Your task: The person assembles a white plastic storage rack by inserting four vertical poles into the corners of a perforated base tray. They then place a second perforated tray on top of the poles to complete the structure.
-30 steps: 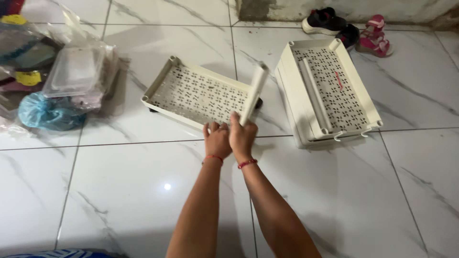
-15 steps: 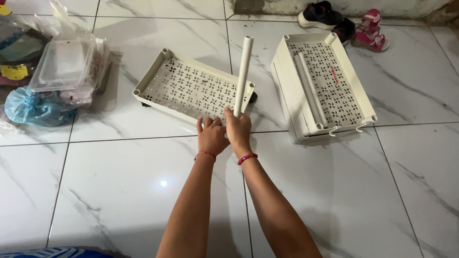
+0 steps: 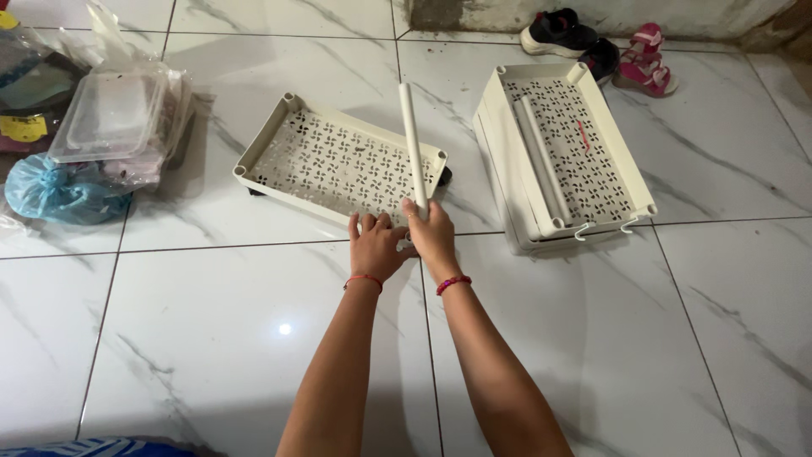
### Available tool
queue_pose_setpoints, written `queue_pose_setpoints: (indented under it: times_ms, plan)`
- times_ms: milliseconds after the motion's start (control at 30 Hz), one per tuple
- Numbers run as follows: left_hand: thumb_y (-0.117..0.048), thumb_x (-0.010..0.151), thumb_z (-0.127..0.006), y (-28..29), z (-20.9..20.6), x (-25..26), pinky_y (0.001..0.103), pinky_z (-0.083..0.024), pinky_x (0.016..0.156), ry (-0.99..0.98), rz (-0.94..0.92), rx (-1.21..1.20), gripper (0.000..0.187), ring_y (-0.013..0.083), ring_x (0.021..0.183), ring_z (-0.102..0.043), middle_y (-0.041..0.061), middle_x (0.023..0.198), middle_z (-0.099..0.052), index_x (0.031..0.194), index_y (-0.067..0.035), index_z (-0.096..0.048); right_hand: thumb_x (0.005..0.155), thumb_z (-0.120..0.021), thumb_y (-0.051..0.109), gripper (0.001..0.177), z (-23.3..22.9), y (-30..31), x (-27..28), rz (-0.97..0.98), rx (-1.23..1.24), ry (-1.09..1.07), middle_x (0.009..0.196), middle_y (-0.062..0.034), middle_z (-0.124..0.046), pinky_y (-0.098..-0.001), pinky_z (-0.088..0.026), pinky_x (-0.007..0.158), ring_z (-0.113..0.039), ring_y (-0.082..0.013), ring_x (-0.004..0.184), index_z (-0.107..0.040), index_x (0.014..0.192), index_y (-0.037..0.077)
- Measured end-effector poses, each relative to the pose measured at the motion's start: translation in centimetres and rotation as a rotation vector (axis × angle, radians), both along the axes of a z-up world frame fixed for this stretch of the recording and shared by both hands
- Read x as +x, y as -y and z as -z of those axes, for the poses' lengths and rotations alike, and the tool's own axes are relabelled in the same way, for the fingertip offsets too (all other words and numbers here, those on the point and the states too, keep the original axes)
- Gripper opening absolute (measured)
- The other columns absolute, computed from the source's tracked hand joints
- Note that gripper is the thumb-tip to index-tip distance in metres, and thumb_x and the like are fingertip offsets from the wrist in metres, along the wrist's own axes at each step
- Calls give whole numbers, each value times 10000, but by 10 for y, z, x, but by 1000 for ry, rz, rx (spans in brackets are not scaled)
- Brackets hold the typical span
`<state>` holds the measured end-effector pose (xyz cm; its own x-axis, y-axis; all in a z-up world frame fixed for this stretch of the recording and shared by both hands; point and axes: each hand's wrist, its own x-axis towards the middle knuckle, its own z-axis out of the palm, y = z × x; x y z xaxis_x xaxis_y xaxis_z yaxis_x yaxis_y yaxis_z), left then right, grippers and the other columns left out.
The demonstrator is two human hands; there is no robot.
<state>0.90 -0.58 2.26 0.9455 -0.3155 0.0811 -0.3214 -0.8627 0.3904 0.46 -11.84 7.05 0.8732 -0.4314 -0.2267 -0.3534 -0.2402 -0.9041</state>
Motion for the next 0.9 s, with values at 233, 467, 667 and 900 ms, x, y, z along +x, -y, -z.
queue_pose_setpoints:
  times_ms: [233,467,667,900]
  plan:
    - [-441,759,-818,12,-2,-12,559,-153,1205,13,4,-10,392,222,1142,-515,-13,1047,-623,1143,-380,-766,952,-638,420,425,4,34,-5,43,-62,77,977,-119,-730,-378,-545,787,-697,-235,881,-656,1097,21]
    - [-433,759,-820,30,-1,-16,558,-168,1191,-9,4,-32,433,223,1151,-513,-19,1046,-633,1185,-403,-749,955,-624,441,446,-8,76,-1,116,-269,177,969,-115,-724,-376,-534,783,-692,-247,865,-647,1128,31]
    - [-435,768,-821,36,0,-15,565,-170,1180,6,13,-22,394,230,1164,-511,-19,1050,-639,1153,-383,-760,1005,-598,405,412,-22,130,-1,190,-583,226,1078,-148,-697,-432,-538,805,-682,-312,954,-633,1189,38]
    - [-430,773,-818,41,-1,-16,579,-171,1187,3,17,-38,363,220,1158,-508,-26,1039,-633,1128,-372,-770,962,-597,278,347,-39,185,-13,293,-841,52,1199,-170,-631,-499,-517,833,-628,-359,1072,-638,1229,60]
